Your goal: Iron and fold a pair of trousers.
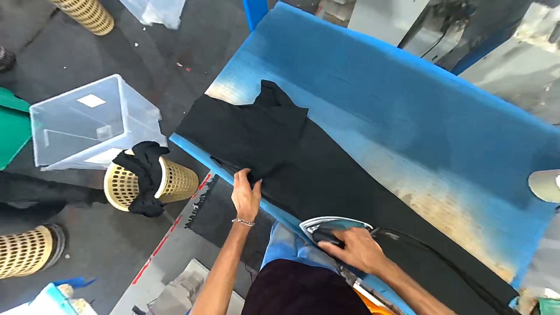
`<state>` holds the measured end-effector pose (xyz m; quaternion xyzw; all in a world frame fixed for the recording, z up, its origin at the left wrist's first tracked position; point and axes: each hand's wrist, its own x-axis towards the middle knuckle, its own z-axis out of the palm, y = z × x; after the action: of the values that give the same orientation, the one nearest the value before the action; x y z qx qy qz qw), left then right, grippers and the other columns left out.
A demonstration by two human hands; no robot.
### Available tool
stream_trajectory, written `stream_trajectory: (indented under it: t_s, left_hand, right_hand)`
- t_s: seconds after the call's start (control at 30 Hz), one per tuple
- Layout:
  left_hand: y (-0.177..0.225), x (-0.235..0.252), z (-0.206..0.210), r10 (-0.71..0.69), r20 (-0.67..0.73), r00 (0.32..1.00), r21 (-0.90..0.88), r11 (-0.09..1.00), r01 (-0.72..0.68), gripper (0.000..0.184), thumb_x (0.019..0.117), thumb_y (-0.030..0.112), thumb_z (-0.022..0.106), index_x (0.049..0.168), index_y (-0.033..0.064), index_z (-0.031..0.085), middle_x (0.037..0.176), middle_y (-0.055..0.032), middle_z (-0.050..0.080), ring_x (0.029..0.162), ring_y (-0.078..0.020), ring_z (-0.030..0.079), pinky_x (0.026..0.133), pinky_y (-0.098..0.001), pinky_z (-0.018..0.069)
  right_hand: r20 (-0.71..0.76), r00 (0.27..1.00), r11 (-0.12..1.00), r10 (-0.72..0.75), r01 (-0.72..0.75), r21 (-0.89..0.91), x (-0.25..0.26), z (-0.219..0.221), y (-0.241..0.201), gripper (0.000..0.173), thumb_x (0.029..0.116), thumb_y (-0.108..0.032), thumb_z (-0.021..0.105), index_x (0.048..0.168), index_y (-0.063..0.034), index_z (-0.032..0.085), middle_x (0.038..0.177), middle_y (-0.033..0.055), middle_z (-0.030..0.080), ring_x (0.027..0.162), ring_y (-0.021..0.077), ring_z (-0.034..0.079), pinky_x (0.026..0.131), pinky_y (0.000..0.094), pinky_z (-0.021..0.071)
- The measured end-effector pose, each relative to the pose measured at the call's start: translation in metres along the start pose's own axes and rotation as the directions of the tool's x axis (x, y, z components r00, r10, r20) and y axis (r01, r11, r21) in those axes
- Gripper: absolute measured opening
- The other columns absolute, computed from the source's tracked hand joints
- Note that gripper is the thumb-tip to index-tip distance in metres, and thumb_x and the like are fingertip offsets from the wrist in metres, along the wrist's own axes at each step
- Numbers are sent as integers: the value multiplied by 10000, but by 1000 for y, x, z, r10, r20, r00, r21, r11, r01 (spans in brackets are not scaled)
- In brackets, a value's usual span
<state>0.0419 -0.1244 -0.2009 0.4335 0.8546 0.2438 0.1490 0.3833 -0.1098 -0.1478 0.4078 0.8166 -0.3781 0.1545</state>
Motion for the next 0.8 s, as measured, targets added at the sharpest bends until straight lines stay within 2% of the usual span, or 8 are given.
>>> stream_trajectory:
  t_s: [0.07, 0.17, 0.3, 0.5, 0.6, 0.67, 0.73, 0.8]
  left_hand:
    - [-6, 20, -16, 93, 14, 996, -58, 994, -92, 331, 975, 213, 698, 1237, 11, 680, 1192, -215, 664, 1012, -363, 681, 870, -580, 561]
    - [-10, 53, -39, 225, 47, 973, -130, 967, -217, 288, 986, 259, 689, 1160, 34, 733, 1093, -157, 716, 1017, -306, 687, 923, -535, 552]
    - [-1, 103, -59, 369, 109, 923, -180, 920, -347, 264, 983, 287, 696, 1095, 57, 759, 1001, -111, 727, 962, -260, 695, 888, -501, 564]
    - [21, 167, -68, 469, 272, 840, -280, 874, -397, 166, 970, 218, 698, 1038, 95, 785, 978, -68, 738, 903, -203, 711, 858, -469, 592]
    - [21, 187, -102, 386, 103, 917, -457, 837, -301, 189, 1017, 194, 626, 1091, 72, 749, 1030, -48, 757, 942, -144, 728, 887, -393, 615]
    - [3, 191, -132, 219, -91, 971, -548, 803, -233, 233, 1044, 198, 586, 1136, 33, 722, 1032, -72, 759, 928, -165, 742, 834, -393, 640]
    - [-28, 180, -149, -6, -190, 982, -523, 847, -96, 276, 1069, 243, 537, 1180, 41, 689, 1027, -73, 754, 889, -172, 743, 765, -389, 640]
    - [-59, 159, -146, -179, -179, 967, -508, 859, 65, 306, 1071, 269, 528, 1204, 32, 668, 1025, -102, 745, 850, -206, 740, 714, -417, 636]
  right_hand:
    - [-183, 963, 972, 200, -172, 162, 0, 0, 9, 742, 929, -804, 378, 776, -142, 676, 643, 51, 601, 659, 262, 644, 613, 525, 518]
    - [-300, 871, 899, 388, -285, 333, 14, -8, 15, 742, 924, -814, 366, 691, -161, 632, 580, 29, 565, 555, 239, 605, 521, 505, 500]
    - [-252, 940, 961, 230, -178, 212, 63, -28, -19, 717, 923, -808, 391, 684, -172, 623, 595, 20, 558, 599, 232, 606, 556, 499, 495]
    - [-133, 990, 994, -46, 59, 95, 210, -69, -163, 734, 961, -763, 392, 738, -109, 640, 691, 97, 621, 732, 306, 666, 637, 569, 515]
    - [-111, 990, 990, -91, 102, 101, 275, -79, -229, 686, 963, -730, 414, 820, -112, 677, 770, 113, 664, 799, 323, 684, 673, 586, 525]
    - [-97, 991, 988, -87, 99, 117, 298, -82, -252, 713, 960, -755, 392, 772, -109, 629, 735, 105, 628, 755, 307, 662, 630, 555, 507]
    - [-72, 993, 986, -96, 104, 131, 298, -85, -255, 744, 957, -775, 386, 755, -97, 616, 717, 107, 613, 733, 306, 650, 617, 545, 494]
    - [-46, 989, 985, -141, 145, 88, 277, -83, -238, 736, 962, -761, 396, 763, -89, 621, 727, 114, 617, 743, 317, 657, 633, 563, 510]
